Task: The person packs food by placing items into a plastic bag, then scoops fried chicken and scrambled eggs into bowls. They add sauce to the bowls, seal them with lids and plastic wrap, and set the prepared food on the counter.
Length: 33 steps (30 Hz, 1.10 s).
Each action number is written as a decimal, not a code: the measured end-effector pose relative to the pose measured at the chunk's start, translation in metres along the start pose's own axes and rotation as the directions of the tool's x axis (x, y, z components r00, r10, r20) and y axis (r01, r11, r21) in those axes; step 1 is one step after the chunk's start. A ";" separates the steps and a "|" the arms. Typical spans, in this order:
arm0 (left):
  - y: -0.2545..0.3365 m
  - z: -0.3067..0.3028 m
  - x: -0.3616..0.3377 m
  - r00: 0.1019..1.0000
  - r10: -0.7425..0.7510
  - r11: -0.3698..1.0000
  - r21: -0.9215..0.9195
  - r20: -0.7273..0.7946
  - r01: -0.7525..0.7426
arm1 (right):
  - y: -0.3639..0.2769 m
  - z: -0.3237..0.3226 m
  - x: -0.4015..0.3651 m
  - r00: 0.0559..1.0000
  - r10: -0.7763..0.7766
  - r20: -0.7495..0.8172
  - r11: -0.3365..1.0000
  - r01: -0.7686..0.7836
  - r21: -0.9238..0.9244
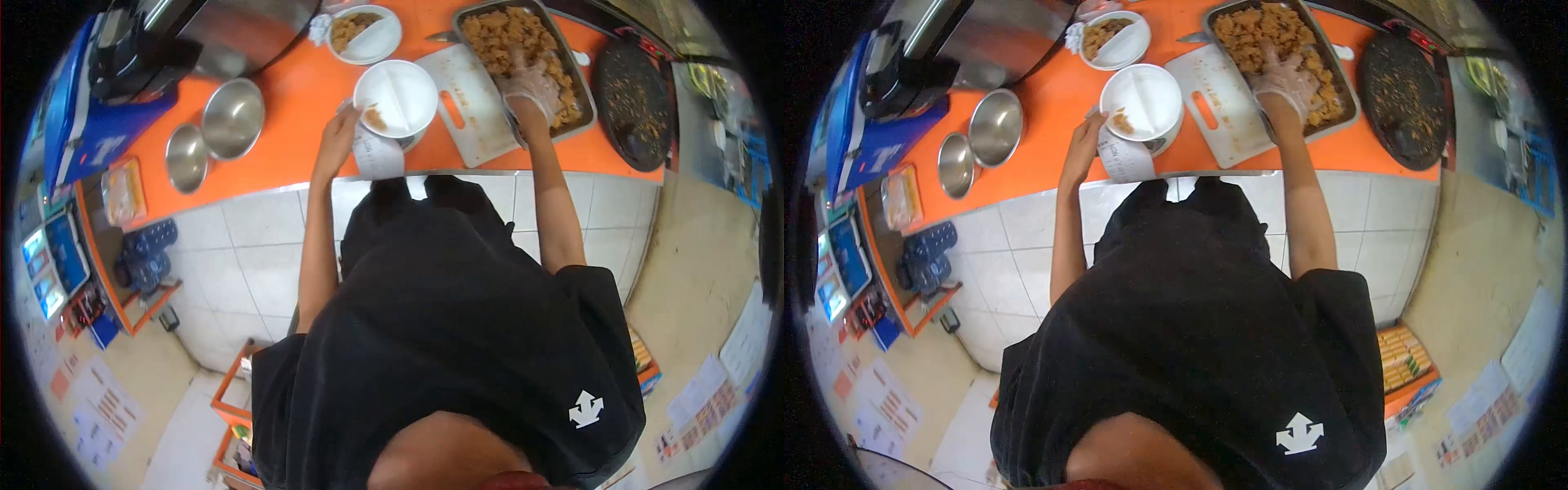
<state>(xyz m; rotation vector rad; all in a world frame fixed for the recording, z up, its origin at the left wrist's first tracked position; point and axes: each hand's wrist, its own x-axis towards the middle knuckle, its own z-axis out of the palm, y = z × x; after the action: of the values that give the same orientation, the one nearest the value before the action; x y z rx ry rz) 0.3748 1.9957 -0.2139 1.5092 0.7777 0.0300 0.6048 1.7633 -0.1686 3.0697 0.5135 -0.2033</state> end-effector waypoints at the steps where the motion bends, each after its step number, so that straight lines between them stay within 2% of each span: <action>1: 0.004 0.002 -0.009 1.000 -0.013 1.000 -0.022 -0.006 0.013 | 0.008 0.012 0.002 0.994 -0.080 -0.079 0.995 0.076 -0.061; 4: 0.022 0.007 -0.031 0.991 -0.131 0.979 -0.163 -0.021 0.126 | 0.016 0.010 0.003 0.985 -0.163 -0.063 0.987 0.162 -0.022; 5: 0.021 0.005 -0.037 0.990 -0.137 0.978 -0.165 -0.035 0.129 | 0.010 -0.005 0.002 0.997 -0.072 0.016 0.997 0.072 -0.001; 6: 0.019 0.001 -0.045 0.993 -0.018 0.995 -0.095 -0.118 0.007 | 0.013 -0.001 0.005 0.996 -0.084 0.020 0.996 0.084 0.002; 7: 0.018 -0.005 -0.053 0.976 0.106 0.994 -0.014 -0.190 -0.111 | 0.021 0.004 0.016 0.992 -0.123 -0.018 0.989 0.124 0.078; 8: 0.013 -0.013 -0.060 0.974 0.102 0.994 -0.016 -0.202 -0.108 | 0.032 0.009 0.027 0.985 -0.159 -0.060 0.974 0.167 0.153; 9: 0.003 -0.026 -0.070 0.957 0.149 0.985 0.127 -0.250 -0.120 | 0.046 0.012 0.035 0.959 -0.269 -0.090 0.953 0.278 0.118; 10: -0.006 -0.036 -0.079 0.937 0.200 0.955 0.269 -0.288 -0.121 | 0.072 0.026 0.055 0.956 -0.280 -0.084 0.950 0.288 0.119; 12: -0.016 -0.048 -0.097 0.915 0.219 0.948 0.295 -0.337 -0.118 | 0.104 0.048 0.083 0.894 -0.434 -0.109 0.901 0.428 -0.072; 13: -0.020 -0.052 -0.103 0.915 0.173 0.951 0.303 -0.365 -0.059 | 0.110 0.048 0.086 0.867 -0.485 -0.112 0.872 0.470 -0.136; 14: -0.023 -0.055 -0.107 0.911 0.127 0.951 0.308 -0.392 0.000 | 0.113 0.024 0.077 0.954 -0.288 -0.080 0.915 0.299 0.270; 15: -0.026 -0.056 -0.109 0.910 0.125 0.952 0.306 -0.395 0.002 | 0.113 0.018 0.075 0.980 -0.199 -0.022 0.871 0.187 0.455; 16: -0.029 -0.055 -0.111 0.908 0.115 0.950 0.311 -0.404 0.018 | 0.114 0.011 0.072 0.994 -0.108 0.037 0.786 0.062 0.616; 17: -0.032 -0.054 -0.112 0.906 0.105 0.949 0.315 -0.411 0.033 | 0.118 0.012 0.075 0.993 0.058 0.102 0.586 -0.116 0.802; 18: -0.032 -0.053 -0.113 0.906 0.102 0.950 0.310 -0.412 0.035 | 0.124 0.012 0.079 0.958 0.196 0.207 0.317 -0.262 0.912; 19: -0.033 -0.052 -0.114 0.909 0.106 0.949 0.315 -0.404 0.029 | 0.132 0.016 0.081 0.959 0.194 0.205 0.322 -0.260 0.910; 20: -0.032 -0.051 -0.115 0.912 0.110 0.947 0.320 -0.396 0.025 | 0.145 0.027 0.082 0.961 0.094 0.259 0.050 -0.264 0.963; 21: -0.031 -0.051 -0.116 0.911 0.107 0.949 0.315 -0.397 0.026 | 0.159 0.040 0.083 0.959 -0.018 0.283 -0.224 -0.279 0.934; 23: -0.030 -0.052 -0.116 0.922 0.045 0.950 0.301 -0.384 0.079 | 0.175 0.053 0.082 0.938 -0.284 0.200 -0.551 -0.330 0.766; 24: -0.031 -0.053 -0.115 0.923 0.042 0.953 0.294 -0.382 0.078 | 0.161 0.049 0.070 0.938 -0.283 0.200 -0.545 -0.329 0.771; 25: -0.032 -0.054 -0.114 0.927 0.065 0.949 0.309 -0.369 0.056 | 0.144 0.050 0.056 0.974 -0.172 0.147 -0.628 -0.224 0.746; 27: -0.031 -0.058 -0.114 0.932 0.088 0.948 0.317 -0.352 0.030 | 0.135 0.051 0.055 0.965 -0.213 0.154 -0.693 -0.260 0.673; 28: -0.029 -0.061 -0.114 0.937 0.077 0.945 0.324 -0.340 0.039 | 0.128 0.054 0.054 0.967 -0.208 0.150 -0.689 -0.254 0.679; 29: -0.027 -0.061 -0.113 0.943 0.068 0.943 0.329 -0.325 0.045 | 0.095 0.041 0.039 0.998 -0.009 0.059 -0.309 -0.059 0.949; 30: -0.028 -0.063 -0.112 0.947 0.072 0.947 0.319 -0.313 0.033 | 0.076 0.031 0.030 0.984 0.132 -0.116 0.173 0.092 0.981; 31: -0.028 -0.065 -0.111 0.950 0.081 0.943 0.332 -0.303 0.025 | 0.077 0.042 0.037 0.975 -0.058 -0.216 0.527 0.214 0.822; 32: -0.031 -0.069 -0.111 0.953 0.088 0.939 0.343 -0.291 0.018 | 0.079 0.052 0.041 0.938 -0.265 -0.222 0.776 0.344 0.528; 33: -0.040 -0.073 -0.108 0.953 0.140 0.931 0.362 -0.269 -0.034 | 0.058 0.037 0.023 0.962 -0.222 -0.161 0.933 0.258 0.250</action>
<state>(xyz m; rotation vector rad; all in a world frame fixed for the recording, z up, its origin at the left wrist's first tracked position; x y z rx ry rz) 0.2405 2.0035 -0.1928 1.9117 0.9885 0.1927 0.6406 1.7141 -0.2084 3.2896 0.9468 -0.0811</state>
